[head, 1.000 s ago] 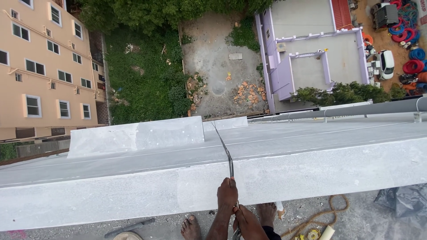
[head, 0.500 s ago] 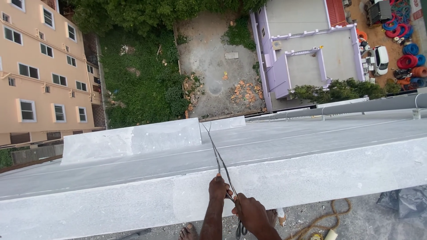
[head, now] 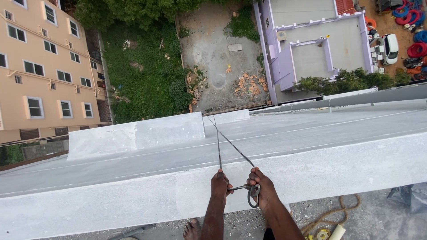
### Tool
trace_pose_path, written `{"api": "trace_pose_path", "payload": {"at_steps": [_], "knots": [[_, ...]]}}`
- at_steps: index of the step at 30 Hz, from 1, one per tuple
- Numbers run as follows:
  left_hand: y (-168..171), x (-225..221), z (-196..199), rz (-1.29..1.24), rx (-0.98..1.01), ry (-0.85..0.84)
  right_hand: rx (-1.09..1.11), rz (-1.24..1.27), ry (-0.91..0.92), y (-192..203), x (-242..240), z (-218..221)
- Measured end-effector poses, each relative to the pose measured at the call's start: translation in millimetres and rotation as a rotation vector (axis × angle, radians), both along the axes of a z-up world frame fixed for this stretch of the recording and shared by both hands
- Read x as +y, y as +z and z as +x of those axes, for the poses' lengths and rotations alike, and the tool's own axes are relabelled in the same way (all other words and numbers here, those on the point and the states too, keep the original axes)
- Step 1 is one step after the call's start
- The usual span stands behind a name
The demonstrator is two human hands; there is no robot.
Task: The person twists a length of binding wire around the edge of a white formwork beam on a rooftop, securing it in place. They then hold a separate wire piece and bend it by hand, working along the ledge.
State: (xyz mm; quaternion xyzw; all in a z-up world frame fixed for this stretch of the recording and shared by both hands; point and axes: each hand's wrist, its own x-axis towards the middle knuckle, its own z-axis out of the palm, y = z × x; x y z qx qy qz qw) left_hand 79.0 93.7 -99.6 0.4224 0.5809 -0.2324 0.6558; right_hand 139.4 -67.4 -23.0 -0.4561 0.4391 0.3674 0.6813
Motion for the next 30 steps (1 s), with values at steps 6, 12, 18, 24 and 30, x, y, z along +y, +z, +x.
{"api": "trace_pose_path", "payload": {"at_steps": [6,12,18,24,30], "knots": [[2,8,-9,-0.011,-0.088,0.034,-0.033,0.33,-0.264,21,-31,28],[-19,0,-17,0.038,-0.122,-0.052,-0.038,0.308,0.333,98,-2,29],[-1,10,-7,-0.072,-0.091,0.009,-0.164,0.13,1.282,183,48,18],[-15,2,-13,-0.225,-0.129,0.152,-0.452,-0.033,1.443,64,13,-103],[27,-1,-34,-0.474,-0.355,0.421,-0.689,-0.126,1.56,41,13,-149]]}}
